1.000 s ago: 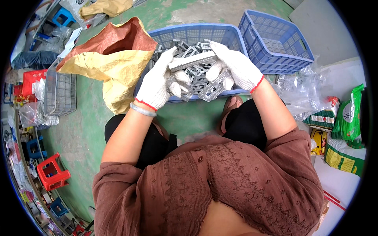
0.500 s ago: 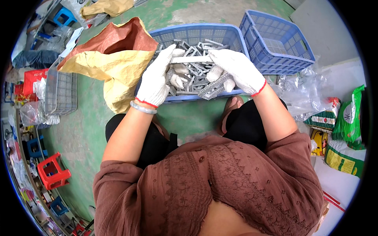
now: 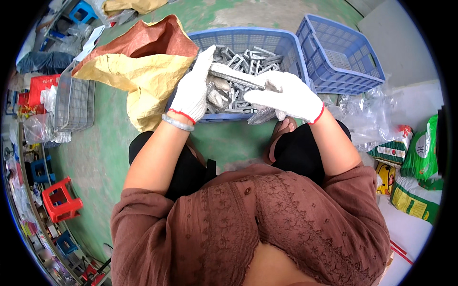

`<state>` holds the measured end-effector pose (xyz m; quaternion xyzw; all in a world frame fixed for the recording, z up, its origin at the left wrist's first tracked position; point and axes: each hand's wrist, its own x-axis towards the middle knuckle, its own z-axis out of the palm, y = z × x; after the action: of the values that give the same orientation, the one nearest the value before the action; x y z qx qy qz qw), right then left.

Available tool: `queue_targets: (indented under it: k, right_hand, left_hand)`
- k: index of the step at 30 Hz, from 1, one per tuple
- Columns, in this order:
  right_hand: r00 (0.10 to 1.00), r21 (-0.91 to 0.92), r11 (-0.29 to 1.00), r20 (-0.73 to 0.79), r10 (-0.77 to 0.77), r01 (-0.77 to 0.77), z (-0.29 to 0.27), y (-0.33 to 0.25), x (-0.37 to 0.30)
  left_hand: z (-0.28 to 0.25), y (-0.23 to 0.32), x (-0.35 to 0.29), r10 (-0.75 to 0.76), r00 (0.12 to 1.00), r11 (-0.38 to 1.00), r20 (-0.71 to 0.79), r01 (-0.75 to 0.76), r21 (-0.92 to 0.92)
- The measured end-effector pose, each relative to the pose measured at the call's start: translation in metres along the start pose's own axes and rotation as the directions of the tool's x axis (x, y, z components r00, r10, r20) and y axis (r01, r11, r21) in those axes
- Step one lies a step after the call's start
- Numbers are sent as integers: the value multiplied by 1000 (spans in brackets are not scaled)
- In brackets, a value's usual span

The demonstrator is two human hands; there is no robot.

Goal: The person sits on the floor and repeatedly picks up small metal parts from a blue crate, inspects them, and places them into a large sack. The person handles the parts one by one or in small handfuls, transferring them between the crate and the sack.

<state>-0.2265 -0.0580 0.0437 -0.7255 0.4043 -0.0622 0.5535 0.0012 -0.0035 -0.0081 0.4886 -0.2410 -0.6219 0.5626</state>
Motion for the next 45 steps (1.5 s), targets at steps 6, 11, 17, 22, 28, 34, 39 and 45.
queue_targets:
  k: [6,11,17,22,28,34,39,45]
  right_hand:
    - [1000,-124,992,-26,10,-13,2,0,2]
    - [999,-101,995,-48,1,-6,0,0,2]
    - [991,-28,992,-52,-127,126,-4,12,6]
    - [997,125,992,-64,32,-24,-1,4,3]
    - [997,169,985,-63,46,-35,-2,4,3]
    - [997,169,985,-66,44,-32,-3,6,4]
    - [995,243,970,-90,41,-18,-3,6,2]
    - [982,114,986,-160,-103,122,-7,4,1]
  left_hand:
    - [7,4,-9,-32,999,999,-12,33,26]
    - [3,4,-11,60,997,998,40,-61,28]
    - [15,8,-18,153,988,986,-15,-152,63]
    - [16,10,-22,159,987,987,16,-159,33]
    - [20,13,-26,67,998,997,-12,-67,-42]
    - [16,13,-26,22,1000,999,17,-21,-48]
    - [27,15,-29,37,999,996,-5,-37,-81]
    - [-5,6,-16,1,972,993,233,26,-114]
